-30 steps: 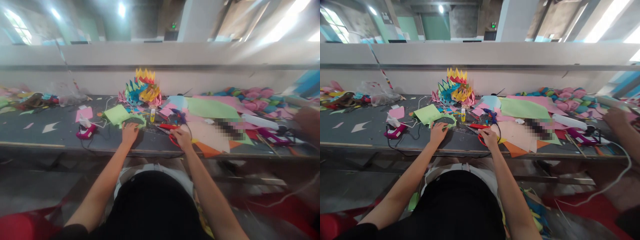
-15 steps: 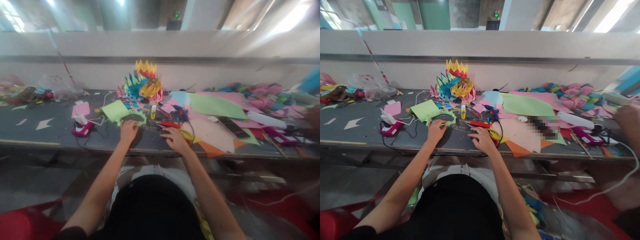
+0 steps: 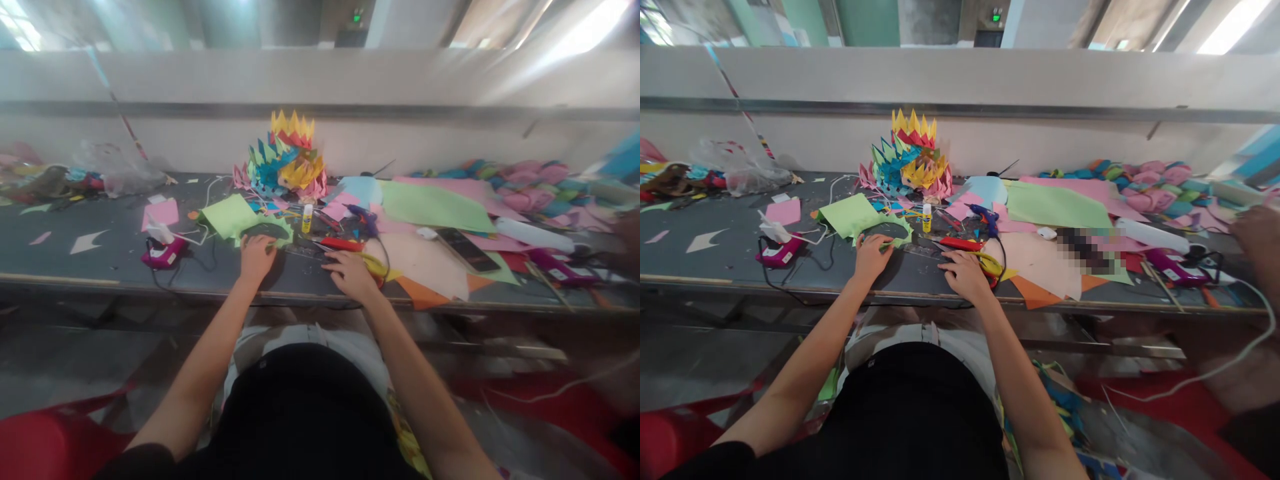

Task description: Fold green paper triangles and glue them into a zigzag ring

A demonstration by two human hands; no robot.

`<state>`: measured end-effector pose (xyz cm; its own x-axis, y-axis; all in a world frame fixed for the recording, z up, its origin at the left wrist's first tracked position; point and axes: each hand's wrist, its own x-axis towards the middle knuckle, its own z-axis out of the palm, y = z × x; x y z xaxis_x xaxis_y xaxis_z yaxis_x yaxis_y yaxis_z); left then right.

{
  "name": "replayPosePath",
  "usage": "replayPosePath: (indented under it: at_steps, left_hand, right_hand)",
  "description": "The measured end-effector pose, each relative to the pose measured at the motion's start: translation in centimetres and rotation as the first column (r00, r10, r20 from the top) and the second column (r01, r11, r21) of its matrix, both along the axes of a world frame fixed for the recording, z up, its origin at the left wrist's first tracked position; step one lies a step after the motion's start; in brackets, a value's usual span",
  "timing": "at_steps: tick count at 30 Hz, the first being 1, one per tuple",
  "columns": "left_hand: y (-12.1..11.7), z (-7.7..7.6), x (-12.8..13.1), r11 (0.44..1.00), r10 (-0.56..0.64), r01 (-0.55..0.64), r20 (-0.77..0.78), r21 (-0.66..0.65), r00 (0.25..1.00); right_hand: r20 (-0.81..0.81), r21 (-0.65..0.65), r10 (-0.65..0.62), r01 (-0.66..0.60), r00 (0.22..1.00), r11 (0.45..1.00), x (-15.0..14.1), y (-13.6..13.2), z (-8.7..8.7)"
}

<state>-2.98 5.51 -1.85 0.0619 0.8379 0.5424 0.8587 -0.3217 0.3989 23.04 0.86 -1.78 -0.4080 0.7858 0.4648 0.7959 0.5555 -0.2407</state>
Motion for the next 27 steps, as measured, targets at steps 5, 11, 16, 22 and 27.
replayPosePath:
  at_steps: [5, 11, 16, 22, 27]
  left_hand:
    - [0.10, -0.05, -0.01, 1.000, 0.003, -0.003, 0.000, -0.004, 1.000]
    - [-0.09, 0.15, 0.04, 1.000, 0.001, -0.001, 0.003, -0.006, 1.000]
    - [-0.26, 0.30, 0.05, 1.000, 0.003, -0.003, -0.004, -0.004, 1.000]
    - [-0.20, 0.25, 0.02, 1.000, -0.003, 0.003, 0.008, -0.008, 1.000]
    - [-0.14, 0.20, 0.01, 1.000, 0.002, -0.002, 0.007, -0.010, 1.000]
  right_hand:
    - [-0.057, -0.009, 0.037, -0.037, 0.998, 0.999, 0.00, -0.02, 0.12]
    - [-0.064, -0.036, 0.057, -0.059, 0.996, 0.998, 0.17, 0.23, -0.01]
    - [-0.105, -0.016, 0.044, -0.046, 0.994, 0.999, 0.37, 0.44, -0.31]
    - [-0.134, -0.019, 0.090, -0.093, 0.987, 0.995, 0.55, 0.34, -0.30]
    - [-0.034, -0.054, 0.113, -0.114, 0.993, 0.992, 0.44, 0.26, -0.38]
